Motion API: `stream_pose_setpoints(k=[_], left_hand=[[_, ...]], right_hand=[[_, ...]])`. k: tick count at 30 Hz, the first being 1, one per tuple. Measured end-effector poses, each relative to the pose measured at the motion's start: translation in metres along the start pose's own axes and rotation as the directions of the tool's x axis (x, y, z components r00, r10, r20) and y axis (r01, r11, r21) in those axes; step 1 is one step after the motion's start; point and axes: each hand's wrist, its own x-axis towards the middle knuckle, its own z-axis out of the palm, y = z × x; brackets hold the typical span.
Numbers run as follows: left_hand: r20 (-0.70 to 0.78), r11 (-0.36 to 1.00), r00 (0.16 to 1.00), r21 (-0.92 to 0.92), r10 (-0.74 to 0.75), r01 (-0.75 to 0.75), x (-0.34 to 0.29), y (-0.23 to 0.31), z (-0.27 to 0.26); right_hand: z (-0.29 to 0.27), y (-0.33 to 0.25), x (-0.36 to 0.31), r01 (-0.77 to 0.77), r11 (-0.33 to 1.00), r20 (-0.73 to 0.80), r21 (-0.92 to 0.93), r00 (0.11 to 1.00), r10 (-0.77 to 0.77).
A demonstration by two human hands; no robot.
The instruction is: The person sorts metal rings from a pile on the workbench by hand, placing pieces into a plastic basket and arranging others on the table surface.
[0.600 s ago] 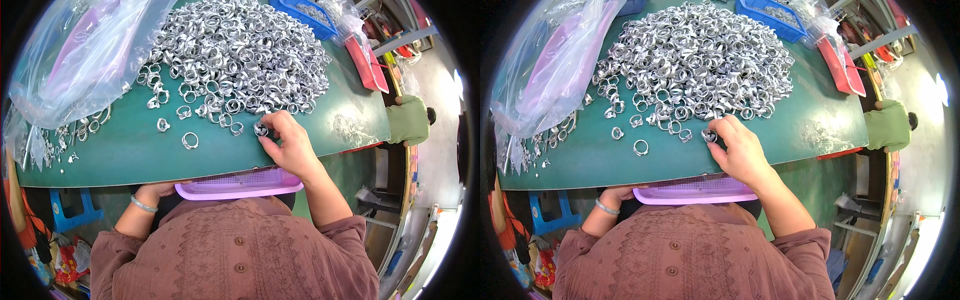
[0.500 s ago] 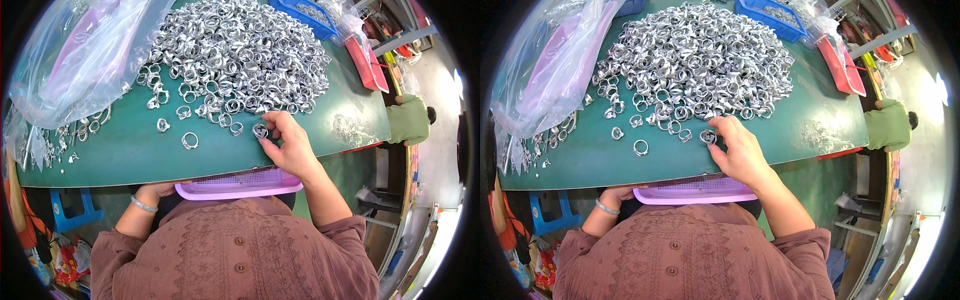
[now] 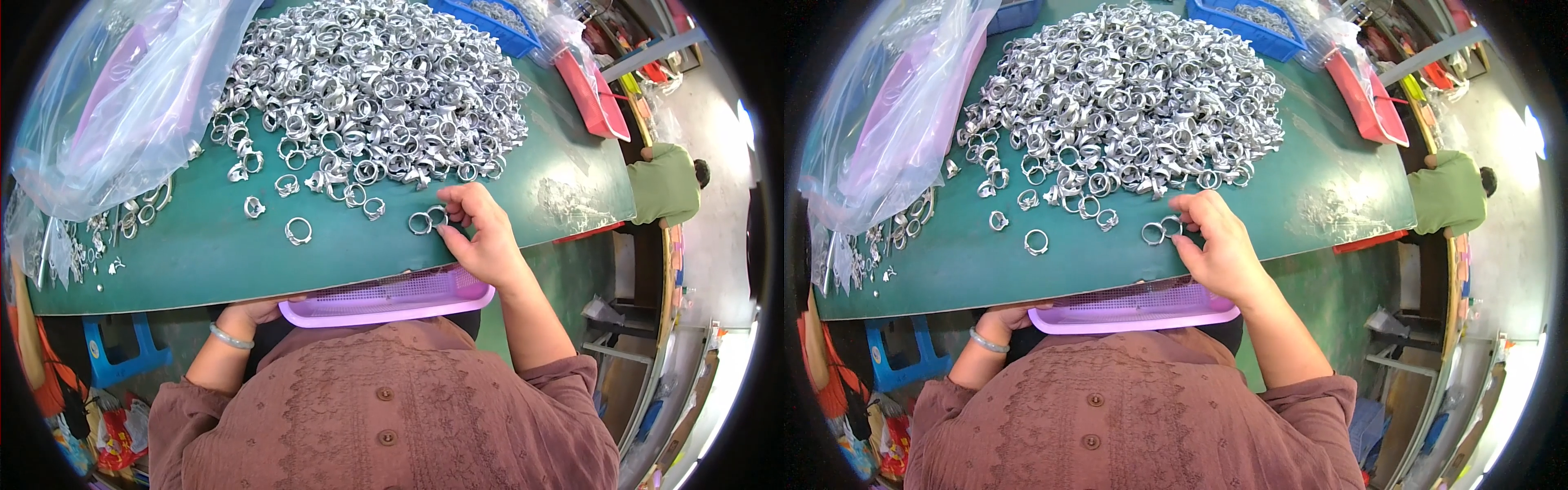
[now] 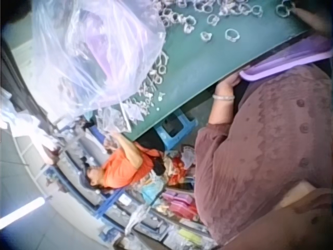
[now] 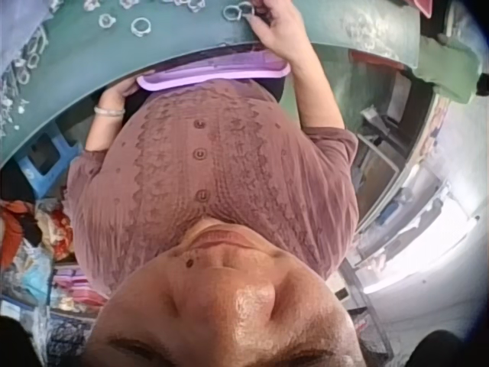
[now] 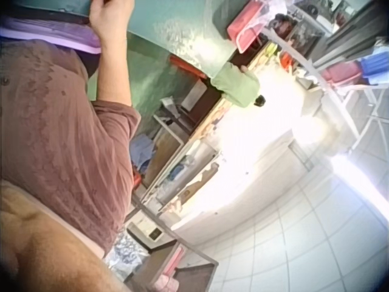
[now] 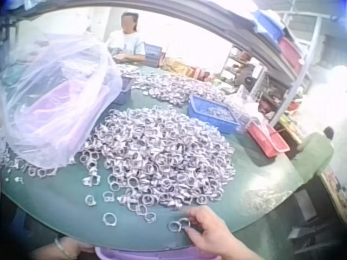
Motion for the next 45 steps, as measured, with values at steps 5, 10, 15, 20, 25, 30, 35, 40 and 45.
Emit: stream_pose_setpoints(k=[5,10,15,20,25,30,35,40,45], left_hand=[[-0.008,1.0,1.0,0.003,-0.01,0.01,-0.002,0.0,-0.001],[-0.01,1.0,1.0,0.01,-0.009,0.009,-0.003,0.005,0.008],[-0.022,1.0,1.0,0.002,-0.009,0.009,-0.002,0.002,0.002],[-0.016,1.0,1.0,-0.005,0.007,-0.007,-0.001,0.004,0.005],[-0.011,1.0,1.0,-0.015,-0.002,0.002,0.001,0.001,0.002],[-0.022,1.0,1.0,0.003,-0.022,0.022,0.0,0.0,-0.001],[-0.005,1.0,1.0,-0.02,0.008,-0.008,-0.002,0.0,0.002],[-0.007,0.999,0.999,-0.03,-0.042,0.042,0.001,-0.002,-0.001],[0.011,0.999,0.999,-0.019,-0.035,0.035,-0.001,-0.003,-0.004]], right_hand=[[-0.008,0.005,0.001,-0.093,0.995,0.029,0.036,0.995,0.092],[-0.009,0.018,0.006,0.027,0.999,0.04,-0.022,0.999,-0.026],[-0.012,0.012,0.008,-0.049,0.999,0.128,-0.003,0.991,0.049],[-0.005,-0.003,0.013,0.098,0.987,-0.03,-0.125,0.994,-0.103],[0.002,-0.002,0.011,0.149,0.942,0.076,-0.299,0.988,-0.132],[-0.004,-0.009,0.002,0.275,0.918,0.236,-0.287,0.949,-0.21],[-0.024,-0.02,0.006,0.275,0.958,0.31,0.077,0.907,-0.285],[0.001,-0.013,0.03,0.173,0.948,0.035,-0.267,0.985,-0.17],[0.019,-0.005,0.035,0.171,0.888,-0.074,-0.428,0.972,-0.223]])
